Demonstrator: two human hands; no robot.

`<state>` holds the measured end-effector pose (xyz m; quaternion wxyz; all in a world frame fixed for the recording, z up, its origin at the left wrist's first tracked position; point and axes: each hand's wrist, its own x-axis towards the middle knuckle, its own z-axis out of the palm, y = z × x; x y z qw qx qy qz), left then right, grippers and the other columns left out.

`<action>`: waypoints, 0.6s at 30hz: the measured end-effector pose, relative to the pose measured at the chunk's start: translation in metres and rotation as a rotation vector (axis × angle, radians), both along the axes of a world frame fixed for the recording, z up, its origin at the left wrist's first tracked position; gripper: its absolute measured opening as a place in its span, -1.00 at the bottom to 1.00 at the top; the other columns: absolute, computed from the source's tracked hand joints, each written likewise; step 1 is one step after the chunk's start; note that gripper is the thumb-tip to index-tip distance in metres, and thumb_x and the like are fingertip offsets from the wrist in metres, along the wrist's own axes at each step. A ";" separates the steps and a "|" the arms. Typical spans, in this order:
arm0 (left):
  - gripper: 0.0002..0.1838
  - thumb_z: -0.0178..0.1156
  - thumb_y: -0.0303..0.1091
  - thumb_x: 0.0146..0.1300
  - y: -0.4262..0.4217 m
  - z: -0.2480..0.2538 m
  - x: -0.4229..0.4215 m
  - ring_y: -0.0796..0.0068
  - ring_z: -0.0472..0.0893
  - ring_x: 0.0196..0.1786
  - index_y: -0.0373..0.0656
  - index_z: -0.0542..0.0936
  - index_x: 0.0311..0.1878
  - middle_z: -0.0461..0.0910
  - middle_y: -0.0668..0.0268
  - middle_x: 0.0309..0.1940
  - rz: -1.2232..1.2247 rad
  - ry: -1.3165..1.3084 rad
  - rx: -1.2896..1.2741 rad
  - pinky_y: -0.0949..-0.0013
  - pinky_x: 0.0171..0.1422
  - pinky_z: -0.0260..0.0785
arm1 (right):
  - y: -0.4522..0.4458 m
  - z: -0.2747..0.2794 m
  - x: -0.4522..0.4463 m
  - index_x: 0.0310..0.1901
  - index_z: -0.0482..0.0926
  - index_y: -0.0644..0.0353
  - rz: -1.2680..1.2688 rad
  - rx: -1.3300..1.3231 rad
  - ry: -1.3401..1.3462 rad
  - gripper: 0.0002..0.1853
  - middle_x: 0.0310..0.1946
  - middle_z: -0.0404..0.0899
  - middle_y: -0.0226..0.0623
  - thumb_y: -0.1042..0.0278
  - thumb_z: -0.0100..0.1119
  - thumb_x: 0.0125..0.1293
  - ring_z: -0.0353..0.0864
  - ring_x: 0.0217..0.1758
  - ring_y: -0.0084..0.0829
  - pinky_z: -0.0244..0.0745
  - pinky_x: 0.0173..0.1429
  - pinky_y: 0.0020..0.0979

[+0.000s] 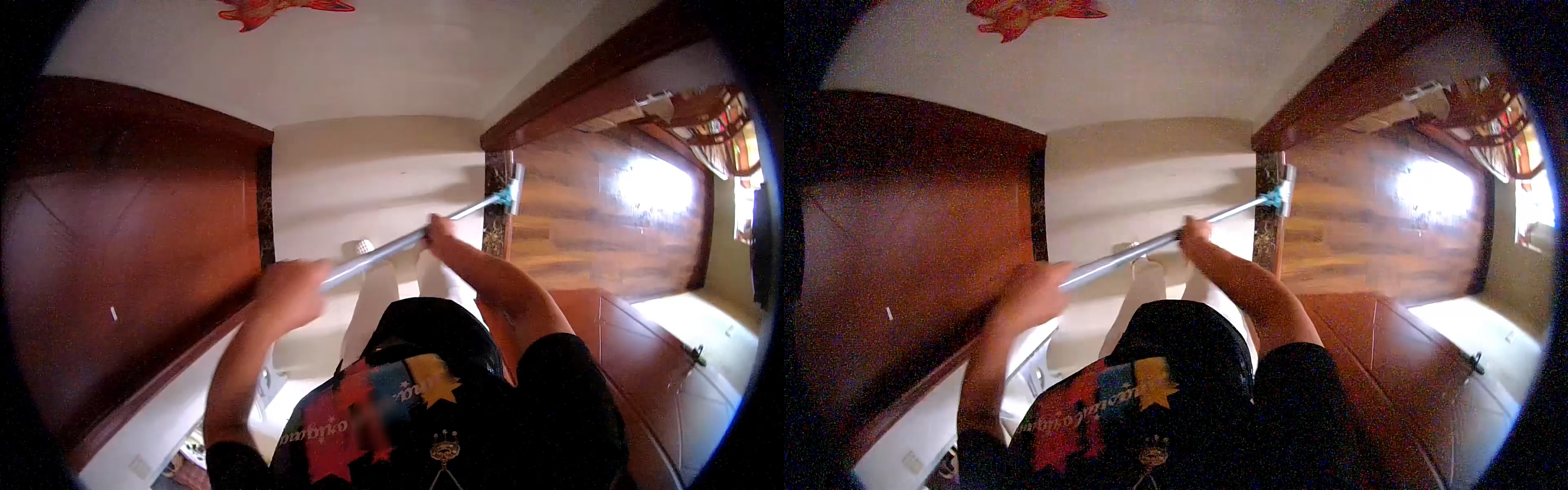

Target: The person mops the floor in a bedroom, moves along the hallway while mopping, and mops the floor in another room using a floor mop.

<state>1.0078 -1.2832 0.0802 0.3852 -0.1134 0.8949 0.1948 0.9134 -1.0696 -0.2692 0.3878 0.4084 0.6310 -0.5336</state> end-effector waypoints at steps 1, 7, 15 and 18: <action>-0.85 0.09 -0.46 -0.05 0.018 -0.017 -0.016 0.07 0.59 -0.31 -0.13 0.53 -0.34 0.58 0.08 -0.43 -0.068 0.058 0.027 0.05 -0.20 0.40 | 0.055 -0.095 -0.009 -0.48 0.29 0.05 0.219 -0.031 0.225 -0.88 -0.66 0.21 -0.36 0.36 0.04 0.09 0.24 -0.66 -0.41 0.20 -0.68 -0.32; -0.78 0.14 -0.31 -0.03 0.048 -0.061 -0.046 0.01 0.59 -0.39 -0.18 0.50 -0.29 0.57 0.06 -0.47 -0.099 0.050 0.107 0.01 -0.24 0.40 | 0.060 -0.029 -0.064 -0.64 0.21 0.09 -0.329 0.117 -0.100 -0.81 -0.70 0.16 -0.38 0.51 0.01 -0.08 0.19 -0.72 -0.40 0.11 -0.72 -0.32; -0.74 0.25 -0.34 -0.04 -0.090 -0.016 0.120 0.10 0.57 -0.31 -0.15 0.44 -0.28 0.54 0.12 -0.47 0.050 0.094 -0.070 0.07 -0.23 0.36 | -0.123 -0.071 0.086 -0.37 0.62 0.12 1.929 0.432 0.344 -0.88 -0.46 0.59 -0.24 0.32 0.14 0.10 0.62 -0.39 -0.27 0.54 -0.39 -0.26; -0.78 0.26 -0.29 -0.11 -0.136 0.023 0.185 0.10 0.58 -0.36 -0.13 0.47 -0.40 0.55 0.13 -0.52 0.058 0.026 -0.298 0.09 -0.22 0.40 | -0.217 0.027 0.133 -0.49 0.51 0.16 2.045 0.168 0.465 -0.82 -0.61 0.51 -0.26 0.28 0.07 0.16 0.54 -0.55 -0.38 0.45 -0.54 -0.34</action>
